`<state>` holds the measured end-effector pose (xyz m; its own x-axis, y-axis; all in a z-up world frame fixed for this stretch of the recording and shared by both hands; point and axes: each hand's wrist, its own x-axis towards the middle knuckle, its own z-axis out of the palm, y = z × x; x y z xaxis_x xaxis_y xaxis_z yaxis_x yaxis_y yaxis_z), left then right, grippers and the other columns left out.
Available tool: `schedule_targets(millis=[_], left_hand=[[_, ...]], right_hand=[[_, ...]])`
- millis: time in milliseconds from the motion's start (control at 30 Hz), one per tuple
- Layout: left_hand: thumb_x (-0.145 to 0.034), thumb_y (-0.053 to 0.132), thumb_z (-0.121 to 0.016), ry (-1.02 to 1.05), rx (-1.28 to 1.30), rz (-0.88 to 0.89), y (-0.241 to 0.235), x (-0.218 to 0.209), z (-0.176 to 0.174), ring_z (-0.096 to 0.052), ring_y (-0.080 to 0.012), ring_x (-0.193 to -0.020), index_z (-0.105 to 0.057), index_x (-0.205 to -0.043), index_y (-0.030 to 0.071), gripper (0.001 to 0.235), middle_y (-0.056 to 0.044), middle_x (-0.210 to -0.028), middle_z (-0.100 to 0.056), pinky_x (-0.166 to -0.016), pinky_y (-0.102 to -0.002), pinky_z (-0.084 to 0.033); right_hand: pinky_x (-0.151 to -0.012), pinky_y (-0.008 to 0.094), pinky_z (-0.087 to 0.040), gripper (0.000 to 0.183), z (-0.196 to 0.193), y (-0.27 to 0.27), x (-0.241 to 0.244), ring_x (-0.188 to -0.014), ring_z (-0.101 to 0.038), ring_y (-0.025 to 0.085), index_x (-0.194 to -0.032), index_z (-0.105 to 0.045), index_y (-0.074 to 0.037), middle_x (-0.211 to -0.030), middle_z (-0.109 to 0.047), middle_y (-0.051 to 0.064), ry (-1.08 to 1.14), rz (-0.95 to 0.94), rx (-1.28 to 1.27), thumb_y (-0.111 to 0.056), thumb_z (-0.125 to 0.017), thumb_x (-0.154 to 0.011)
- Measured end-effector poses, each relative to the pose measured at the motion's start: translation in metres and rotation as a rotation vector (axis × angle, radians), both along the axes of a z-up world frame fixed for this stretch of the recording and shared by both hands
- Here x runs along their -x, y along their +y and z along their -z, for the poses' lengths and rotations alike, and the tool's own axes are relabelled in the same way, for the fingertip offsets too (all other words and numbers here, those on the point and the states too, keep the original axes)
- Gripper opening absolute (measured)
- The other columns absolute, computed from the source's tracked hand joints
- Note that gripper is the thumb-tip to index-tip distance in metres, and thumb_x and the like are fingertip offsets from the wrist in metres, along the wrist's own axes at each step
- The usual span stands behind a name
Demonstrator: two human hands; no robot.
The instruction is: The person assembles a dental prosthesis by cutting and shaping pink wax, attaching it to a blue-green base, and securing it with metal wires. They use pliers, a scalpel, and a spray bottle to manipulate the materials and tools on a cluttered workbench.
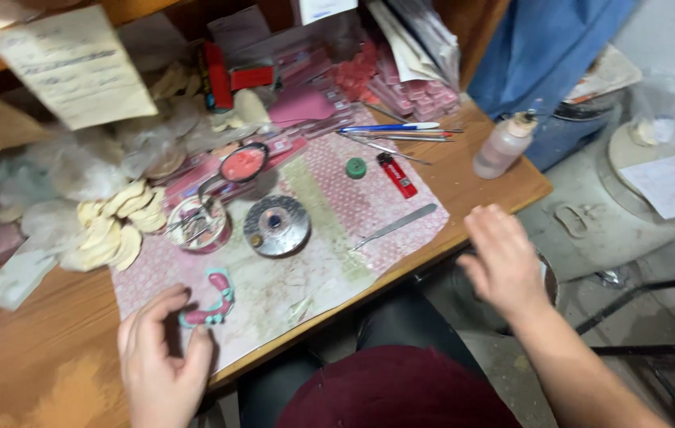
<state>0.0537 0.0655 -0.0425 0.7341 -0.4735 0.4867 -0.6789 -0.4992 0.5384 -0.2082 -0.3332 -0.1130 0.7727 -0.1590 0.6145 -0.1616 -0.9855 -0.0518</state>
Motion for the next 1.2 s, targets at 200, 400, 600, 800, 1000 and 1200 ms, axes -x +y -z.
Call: schedule_targets(millis=[200,400,600,800,1000,1200], left_hand=[[-0.085,0.005,-0.07,-0.134,0.108,0.015,-0.006,0.007,0.006,-0.065,-0.0298,-0.118,-0.067,-0.118,0.0,0.033,-0.014,-0.128,-0.073,-0.113,-0.038,-0.044],[-0.085,0.001,-0.068,-0.075,0.105,-0.07,-0.008,0.019,0.008,-0.06,-0.0304,-0.125,-0.066,-0.119,-0.003,0.034,-0.014,-0.13,-0.072,-0.113,-0.038,-0.045],[-0.096,0.019,-0.064,-0.15,0.204,-0.034,0.005,-0.011,0.062,-0.06,-0.0324,-0.123,-0.063,-0.118,-0.005,0.033,-0.019,-0.128,-0.072,-0.119,-0.041,-0.041],[-0.097,0.013,-0.061,-0.181,0.309,0.024,0.014,-0.039,0.108,-0.064,-0.0363,-0.118,-0.06,-0.119,-0.009,0.031,-0.03,-0.13,-0.07,-0.115,-0.044,-0.044],[-0.094,0.007,-0.064,-0.205,0.161,-0.035,0.009,0.007,0.045,-0.06,-0.0367,-0.122,-0.06,-0.117,-0.009,0.029,-0.024,-0.13,-0.071,-0.119,-0.046,-0.043],[-0.094,0.006,-0.071,-0.273,0.139,0.01,-0.009,0.059,0.028,-0.068,-0.0322,-0.106,-0.073,-0.109,0.002,0.016,-0.02,-0.12,-0.072,-0.102,-0.041,-0.048]], right_hand=[[-0.106,0.051,-0.047,0.038,0.009,-0.05,0.05,-0.075,-0.058,0.037,-0.072,-0.062,-0.005,-0.073,-0.063,0.016,-0.088,0.584,0.085,-0.019,-0.067,-0.107],[-0.108,0.06,-0.04,0.079,-0.039,-0.002,-0.03,-0.136,-0.054,0.043,-0.139,-0.056,0.0,-0.142,-0.06,0.024,0.014,-0.033,-0.099,-0.064,-0.03,-0.101],[-0.115,0.056,-0.035,0.084,-0.03,0.006,-0.047,-0.147,-0.044,0.035,-0.153,-0.045,-0.004,-0.157,-0.051,0.015,0.126,0.182,-0.124,-0.062,-0.06,-0.093],[-0.118,0.06,-0.03,0.089,-0.01,-0.021,-0.001,-0.148,-0.039,0.044,-0.154,-0.044,-0.002,-0.157,-0.047,0.023,0.071,0.45,-0.112,-0.07,-0.023,-0.1],[-0.08,0.058,-0.049,0.057,0.005,-0.071,0.055,-0.092,-0.067,0.051,-0.093,-0.071,-0.007,-0.088,-0.072,0.027,0.399,0.884,-0.606,-0.053,-0.041,-0.107],[-0.078,0.03,-0.056,0.032,0.027,0.01,0.027,-0.084,-0.07,0.015,-0.123,-0.07,-0.02,-0.114,-0.068,0.004,0.208,-0.01,-0.763,-0.022,-0.067,-0.092]])
